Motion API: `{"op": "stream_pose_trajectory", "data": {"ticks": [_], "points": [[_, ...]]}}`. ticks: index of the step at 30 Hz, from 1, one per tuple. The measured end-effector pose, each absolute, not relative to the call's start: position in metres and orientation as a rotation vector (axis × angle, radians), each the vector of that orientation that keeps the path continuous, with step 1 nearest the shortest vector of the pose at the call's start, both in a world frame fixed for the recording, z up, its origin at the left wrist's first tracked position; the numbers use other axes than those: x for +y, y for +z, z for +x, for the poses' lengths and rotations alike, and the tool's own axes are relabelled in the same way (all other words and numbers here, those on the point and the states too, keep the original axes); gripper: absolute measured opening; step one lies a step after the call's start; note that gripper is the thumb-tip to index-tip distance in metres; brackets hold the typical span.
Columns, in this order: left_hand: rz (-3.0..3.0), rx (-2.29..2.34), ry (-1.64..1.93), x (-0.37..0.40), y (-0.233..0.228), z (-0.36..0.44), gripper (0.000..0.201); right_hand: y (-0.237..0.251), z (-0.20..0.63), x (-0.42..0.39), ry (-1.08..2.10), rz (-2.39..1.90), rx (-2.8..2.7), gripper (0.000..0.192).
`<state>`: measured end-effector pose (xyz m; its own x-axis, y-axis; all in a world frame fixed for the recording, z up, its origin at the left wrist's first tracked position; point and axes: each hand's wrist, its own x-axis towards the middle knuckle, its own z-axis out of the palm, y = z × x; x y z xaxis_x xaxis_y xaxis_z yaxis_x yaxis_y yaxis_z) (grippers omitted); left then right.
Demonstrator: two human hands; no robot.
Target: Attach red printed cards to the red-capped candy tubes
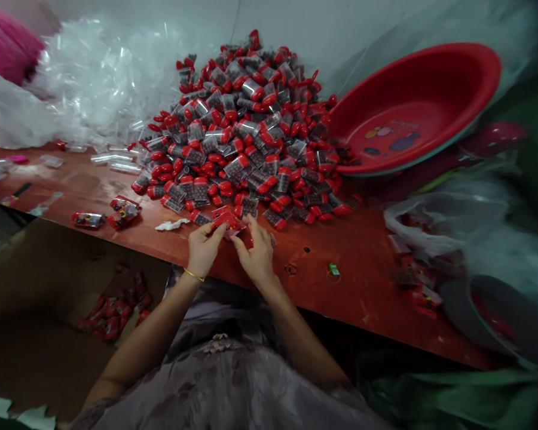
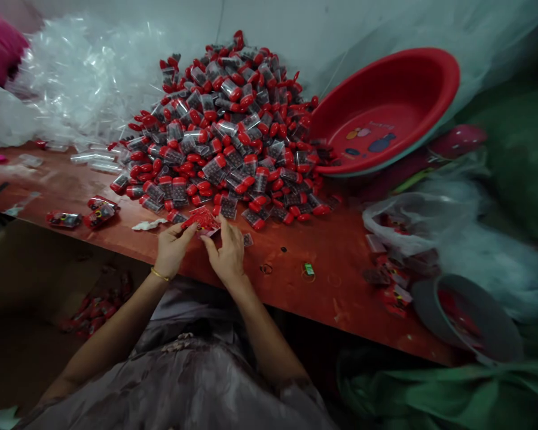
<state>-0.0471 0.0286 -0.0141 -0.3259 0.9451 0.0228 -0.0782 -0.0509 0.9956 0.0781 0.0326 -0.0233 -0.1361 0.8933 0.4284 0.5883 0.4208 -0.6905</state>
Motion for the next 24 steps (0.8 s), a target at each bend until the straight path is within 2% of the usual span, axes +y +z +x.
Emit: {"op": "stream_pose_trajectory", "data": {"ticks": [1, 3, 6, 11, 17, 24], "points": [[0.928, 1.304, 1.537, 0.028, -0.012, -0.044, 0.019, -0.024, 0.079, 0.032, 0.605, -1.263, -1.733, 0.045], [0.806, 1.206, 1.549, 0.025, -0.006, -0.038, 0.019, -0.025, 0.080, 0.031, 0.876, -1.225, -1.565, 0.035], [0.631, 1.108, 1.492, 0.019, 0.002, -0.031, 0.024, -0.025, 0.082, 0.031, 1.002, -1.213, -1.426, 0.024], [0.387, 1.112, 1.226, 0.006, 0.006, -0.030, 0.035, -0.028, 0.084, 0.020, 0.786, -1.279, -1.526, 0.024], [0.297, 1.163, 1.121, -0.005, 0.002, -0.038, 0.037, -0.037, 0.081, 0.005, 0.409, -1.239, -1.783, 0.032], [0.264, 1.204, 1.129, -0.002, 0.000, -0.046, 0.033, -0.035, 0.104, 0.011, 0.433, -1.188, -1.948, 0.026]]}}
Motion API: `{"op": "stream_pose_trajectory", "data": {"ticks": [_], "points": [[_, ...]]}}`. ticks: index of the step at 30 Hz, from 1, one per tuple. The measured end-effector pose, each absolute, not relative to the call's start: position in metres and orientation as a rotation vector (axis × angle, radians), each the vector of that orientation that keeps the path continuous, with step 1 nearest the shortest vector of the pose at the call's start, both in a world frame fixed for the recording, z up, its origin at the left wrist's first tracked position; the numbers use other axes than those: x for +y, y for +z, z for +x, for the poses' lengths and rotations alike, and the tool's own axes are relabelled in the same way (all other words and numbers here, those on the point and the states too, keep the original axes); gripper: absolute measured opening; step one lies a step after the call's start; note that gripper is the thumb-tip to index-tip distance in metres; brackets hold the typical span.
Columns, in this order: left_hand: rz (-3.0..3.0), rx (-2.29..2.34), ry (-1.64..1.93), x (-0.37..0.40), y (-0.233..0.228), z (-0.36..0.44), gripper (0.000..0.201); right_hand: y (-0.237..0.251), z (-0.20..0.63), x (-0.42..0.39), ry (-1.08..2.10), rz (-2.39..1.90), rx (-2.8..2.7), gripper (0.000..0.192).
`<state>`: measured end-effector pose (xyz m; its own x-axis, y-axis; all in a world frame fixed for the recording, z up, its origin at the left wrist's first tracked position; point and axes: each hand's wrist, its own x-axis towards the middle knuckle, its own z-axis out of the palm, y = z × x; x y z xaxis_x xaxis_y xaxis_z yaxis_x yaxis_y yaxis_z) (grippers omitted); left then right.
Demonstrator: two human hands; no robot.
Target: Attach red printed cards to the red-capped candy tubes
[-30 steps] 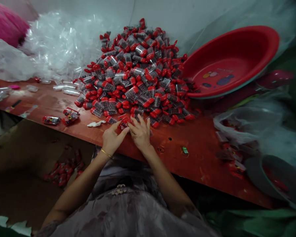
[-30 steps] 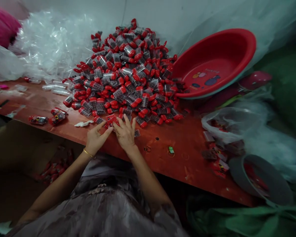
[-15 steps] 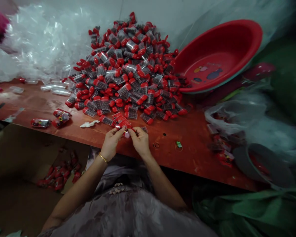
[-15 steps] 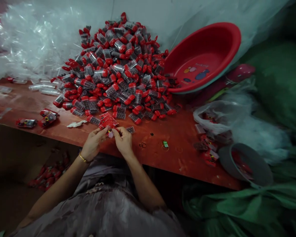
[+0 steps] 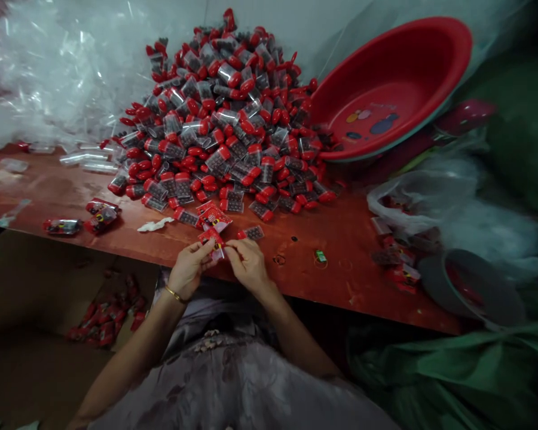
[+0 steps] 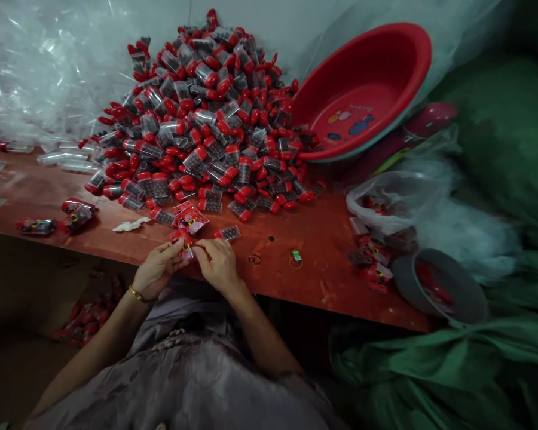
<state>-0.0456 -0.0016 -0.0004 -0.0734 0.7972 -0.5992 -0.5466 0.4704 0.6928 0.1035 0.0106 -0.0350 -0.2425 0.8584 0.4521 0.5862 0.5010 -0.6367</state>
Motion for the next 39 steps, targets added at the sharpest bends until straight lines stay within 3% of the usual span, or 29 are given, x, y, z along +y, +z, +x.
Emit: {"op": "stream_pose_trajectory", "data": {"ticks": [3, 7, 11, 17, 26, 39], "points": [[0.277, 1.212, 1.156, 0.002, -0.001, -0.047, 0.041, -0.033, 0.137, 0.028, 0.359, -1.240, -2.085, 0.030], [0.292, 1.170, 1.106, 0.005, 0.001, -0.044, 0.044, -0.035, 0.167, 0.049, 0.276, -1.390, -2.302, 0.050], [0.286, 1.166, 1.073, 0.006, 0.003, -0.042, 0.047, -0.037, 0.169, 0.051, 0.284, -1.488, -2.356, 0.039], [0.292, 1.194, 1.080, 0.005, 0.001, -0.044, 0.045, -0.041, 0.163, 0.017, 0.613, -1.499, -1.982, 0.018], [0.385, 1.218, 1.070, 0.002, -0.001, -0.034, 0.047, -0.014, 0.143, -0.025, 1.225, -1.283, -1.608, 0.018], [0.390, 1.183, 1.163, 0.002, -0.001, -0.028, 0.046, -0.021, 0.126, -0.016, 1.348, -1.288, -1.341, 0.023]]}}
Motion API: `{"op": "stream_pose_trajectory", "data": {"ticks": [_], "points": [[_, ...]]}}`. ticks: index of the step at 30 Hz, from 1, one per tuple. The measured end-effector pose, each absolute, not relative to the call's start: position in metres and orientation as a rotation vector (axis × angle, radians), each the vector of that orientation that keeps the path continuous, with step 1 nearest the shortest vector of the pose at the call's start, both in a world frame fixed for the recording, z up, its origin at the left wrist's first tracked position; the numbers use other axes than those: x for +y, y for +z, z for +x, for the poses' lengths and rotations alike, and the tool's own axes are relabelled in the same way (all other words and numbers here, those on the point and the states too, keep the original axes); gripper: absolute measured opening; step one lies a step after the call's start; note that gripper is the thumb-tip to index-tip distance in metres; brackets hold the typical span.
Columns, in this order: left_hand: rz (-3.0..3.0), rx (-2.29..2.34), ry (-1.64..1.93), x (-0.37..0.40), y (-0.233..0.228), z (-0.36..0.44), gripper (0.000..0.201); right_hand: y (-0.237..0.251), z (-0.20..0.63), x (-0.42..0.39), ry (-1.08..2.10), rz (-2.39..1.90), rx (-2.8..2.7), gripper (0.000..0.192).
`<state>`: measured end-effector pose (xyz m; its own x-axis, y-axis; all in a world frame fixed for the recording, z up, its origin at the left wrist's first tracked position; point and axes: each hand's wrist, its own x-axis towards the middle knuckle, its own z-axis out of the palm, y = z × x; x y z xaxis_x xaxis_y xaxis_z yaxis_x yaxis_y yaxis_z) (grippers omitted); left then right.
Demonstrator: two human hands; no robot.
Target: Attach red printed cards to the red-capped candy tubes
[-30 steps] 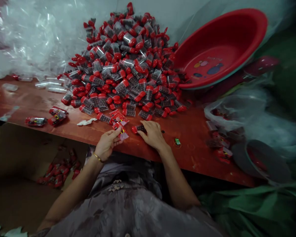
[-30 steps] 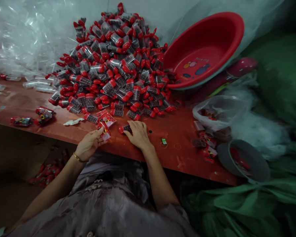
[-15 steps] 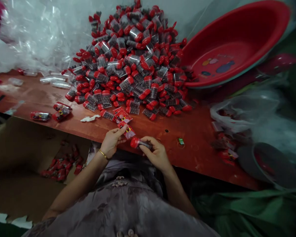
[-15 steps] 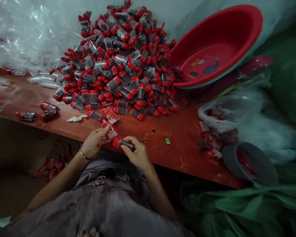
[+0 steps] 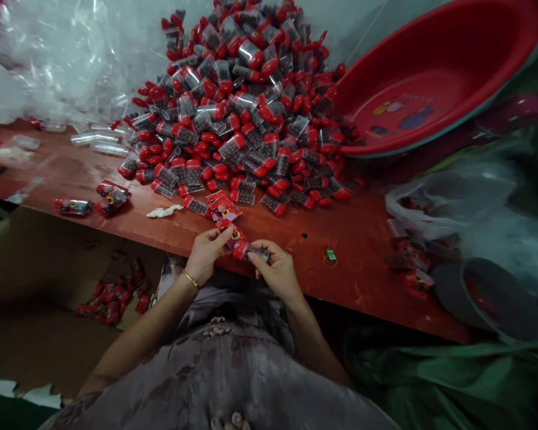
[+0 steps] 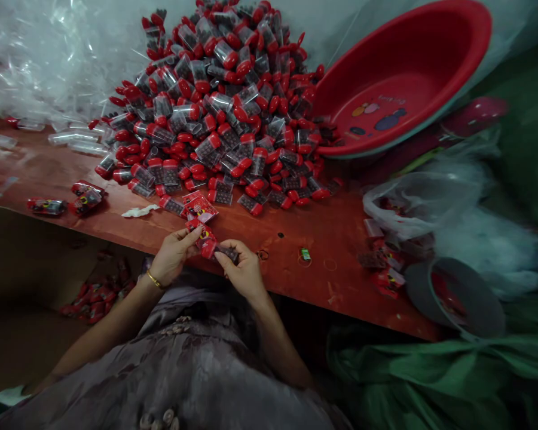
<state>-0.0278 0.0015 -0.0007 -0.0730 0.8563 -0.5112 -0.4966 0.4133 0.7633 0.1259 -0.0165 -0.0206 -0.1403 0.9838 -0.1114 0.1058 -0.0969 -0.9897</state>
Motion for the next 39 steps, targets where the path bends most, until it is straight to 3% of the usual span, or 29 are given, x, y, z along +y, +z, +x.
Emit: {"op": "stream_pose_trajectory", "data": {"ticks": [16, 28, 39], "points": [[0.501, 1.079, 1.145, -0.012, -0.012, 0.002, 0.041, -0.026, 0.111, -0.012, 1.012, -1.334, -1.159, 0.021], [0.516, 1.078, 1.285, 0.000, -0.009, -0.003, 0.032, -0.029, 0.117, -0.019, 1.344, -1.169, -1.183, 0.026], [0.584, 0.991, 1.232, -0.002, 0.000, -0.004, 0.034, -0.024, 0.108, -0.018, 1.346, -1.138, -1.075, 0.029]]}}
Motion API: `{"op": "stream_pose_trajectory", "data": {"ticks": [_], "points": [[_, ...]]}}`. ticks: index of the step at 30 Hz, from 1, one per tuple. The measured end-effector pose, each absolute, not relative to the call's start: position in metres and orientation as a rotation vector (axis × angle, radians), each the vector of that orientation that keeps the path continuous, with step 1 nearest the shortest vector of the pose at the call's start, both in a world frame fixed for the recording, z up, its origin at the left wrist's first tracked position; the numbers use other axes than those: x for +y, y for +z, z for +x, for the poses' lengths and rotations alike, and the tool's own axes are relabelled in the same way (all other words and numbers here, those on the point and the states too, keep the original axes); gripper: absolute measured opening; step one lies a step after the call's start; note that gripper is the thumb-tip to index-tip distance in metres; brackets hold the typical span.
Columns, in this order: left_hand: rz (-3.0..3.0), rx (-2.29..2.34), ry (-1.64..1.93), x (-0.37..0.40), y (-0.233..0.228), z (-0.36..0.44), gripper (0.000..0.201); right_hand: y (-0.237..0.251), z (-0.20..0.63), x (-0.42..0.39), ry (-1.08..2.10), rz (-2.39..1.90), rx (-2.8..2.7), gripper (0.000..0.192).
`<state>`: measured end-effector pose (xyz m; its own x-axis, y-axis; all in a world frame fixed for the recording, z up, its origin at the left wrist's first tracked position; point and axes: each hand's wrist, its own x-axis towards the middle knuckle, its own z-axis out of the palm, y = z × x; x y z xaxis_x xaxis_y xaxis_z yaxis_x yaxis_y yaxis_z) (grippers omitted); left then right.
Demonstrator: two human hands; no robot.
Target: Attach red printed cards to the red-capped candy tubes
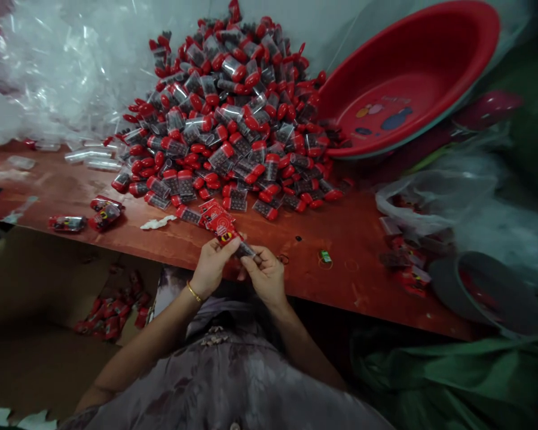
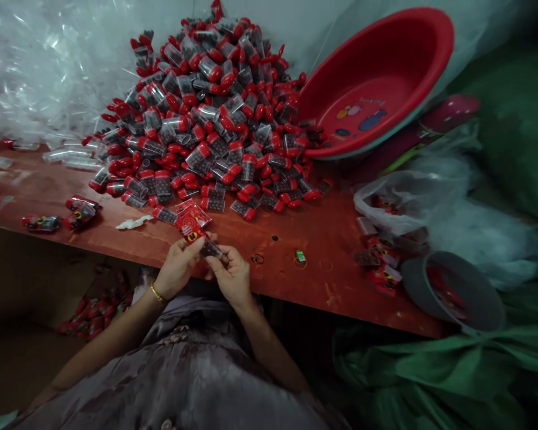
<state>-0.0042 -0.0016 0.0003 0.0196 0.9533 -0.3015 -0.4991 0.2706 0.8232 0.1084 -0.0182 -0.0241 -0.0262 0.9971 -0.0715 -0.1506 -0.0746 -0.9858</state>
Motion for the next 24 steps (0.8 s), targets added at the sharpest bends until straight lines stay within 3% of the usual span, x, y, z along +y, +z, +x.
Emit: {"op": "stream_pose_trajectory", "data": {"ticks": [7, 10, 13, 17, 21, 24], "points": [[0.499, 0.944, 1.047, -0.006, -0.003, -0.003, 0.045, -0.029, 0.099, -0.008, 1.260, -1.171, -1.135, 0.043], [0.449, 0.923, 1.021, -0.009, -0.003, -0.017, 0.041, -0.030, 0.095, 0.002, 0.978, -1.259, -1.430, 0.046], [0.352, 0.962, 1.000, -0.019, -0.003, -0.049, 0.031, -0.026, 0.101, 0.021, 0.661, -1.311, -1.806, 0.036], [0.071, 1.112, 1.226, -0.039, -0.008, -0.114, 0.014, -0.028, 0.130, 0.059, 0.218, -1.508, -1.991, 0.040], [-0.125, 1.016, 1.573, -0.060, -0.018, -0.165, 0.042, -0.046, 0.157, 0.070, 0.109, -1.713, -2.113, 0.041], [-0.021, 0.988, 1.511, -0.065, -0.020, -0.163, 0.057, -0.050, 0.159, 0.050, 0.107, -1.677, -2.190, 0.039]]}}
